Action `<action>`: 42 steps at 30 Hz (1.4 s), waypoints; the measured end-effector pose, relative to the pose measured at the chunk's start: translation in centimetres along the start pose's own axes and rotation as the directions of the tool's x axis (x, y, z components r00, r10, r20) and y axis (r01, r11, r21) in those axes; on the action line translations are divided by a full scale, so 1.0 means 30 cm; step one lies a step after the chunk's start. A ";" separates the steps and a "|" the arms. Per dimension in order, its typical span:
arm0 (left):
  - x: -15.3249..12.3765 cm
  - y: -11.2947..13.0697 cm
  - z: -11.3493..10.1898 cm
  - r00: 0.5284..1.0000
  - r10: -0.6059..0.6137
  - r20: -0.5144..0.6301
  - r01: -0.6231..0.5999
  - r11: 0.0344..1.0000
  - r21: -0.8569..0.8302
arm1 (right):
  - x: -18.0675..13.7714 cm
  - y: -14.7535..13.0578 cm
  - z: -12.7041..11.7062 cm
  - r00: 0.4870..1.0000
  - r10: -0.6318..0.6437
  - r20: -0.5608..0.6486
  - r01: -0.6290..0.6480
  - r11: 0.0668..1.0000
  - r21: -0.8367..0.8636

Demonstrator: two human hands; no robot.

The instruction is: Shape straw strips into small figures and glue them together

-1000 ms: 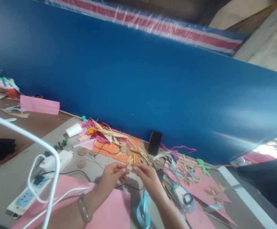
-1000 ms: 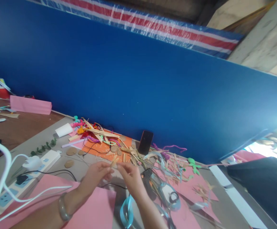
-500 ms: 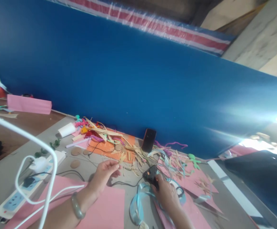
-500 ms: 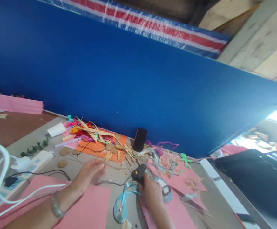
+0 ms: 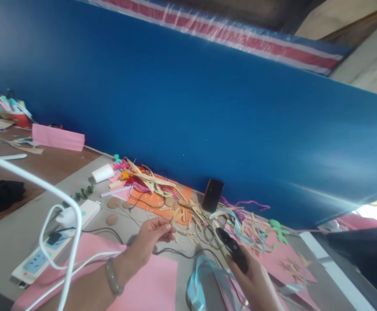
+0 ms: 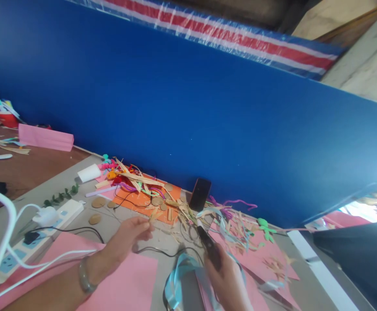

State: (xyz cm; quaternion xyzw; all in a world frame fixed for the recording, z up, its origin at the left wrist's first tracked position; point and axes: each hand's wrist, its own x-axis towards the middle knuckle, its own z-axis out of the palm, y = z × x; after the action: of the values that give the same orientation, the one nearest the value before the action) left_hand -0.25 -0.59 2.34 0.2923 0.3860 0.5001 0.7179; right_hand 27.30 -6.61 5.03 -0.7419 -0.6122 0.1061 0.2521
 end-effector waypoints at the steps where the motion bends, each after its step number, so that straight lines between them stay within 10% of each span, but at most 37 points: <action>1: 0.000 0.001 0.002 1.000 -0.004 0.007 0.004 1.000 -0.007 | -0.011 -0.025 -0.007 1.000 0.015 -0.001 -0.014 0.994 0.111; 9: 0.032 -0.037 -0.014 1.000 0.005 0.020 -0.005 1.000 -0.005 | -0.083 -0.197 -0.004 0.992 0.062 0.108 -0.106 0.873 0.476; 18: 0.021 -0.035 -0.007 0.999 -0.041 0.025 0.040 0.999 0.019 | -0.094 -0.320 0.050 0.946 -0.227 0.232 0.148 0.938 0.314; 42: 0.011 -0.017 0.000 0.997 0.075 0.027 -0.075 0.997 0.011 | -0.058 -0.364 0.074 0.926 -0.269 0.266 0.230 0.958 0.171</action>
State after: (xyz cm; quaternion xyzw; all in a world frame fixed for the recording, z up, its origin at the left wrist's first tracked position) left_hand 0.06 -0.43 1.84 0.3176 0.3682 0.5203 0.7020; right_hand 16.53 -6.38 8.37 -0.6156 -0.7230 0.2209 0.2226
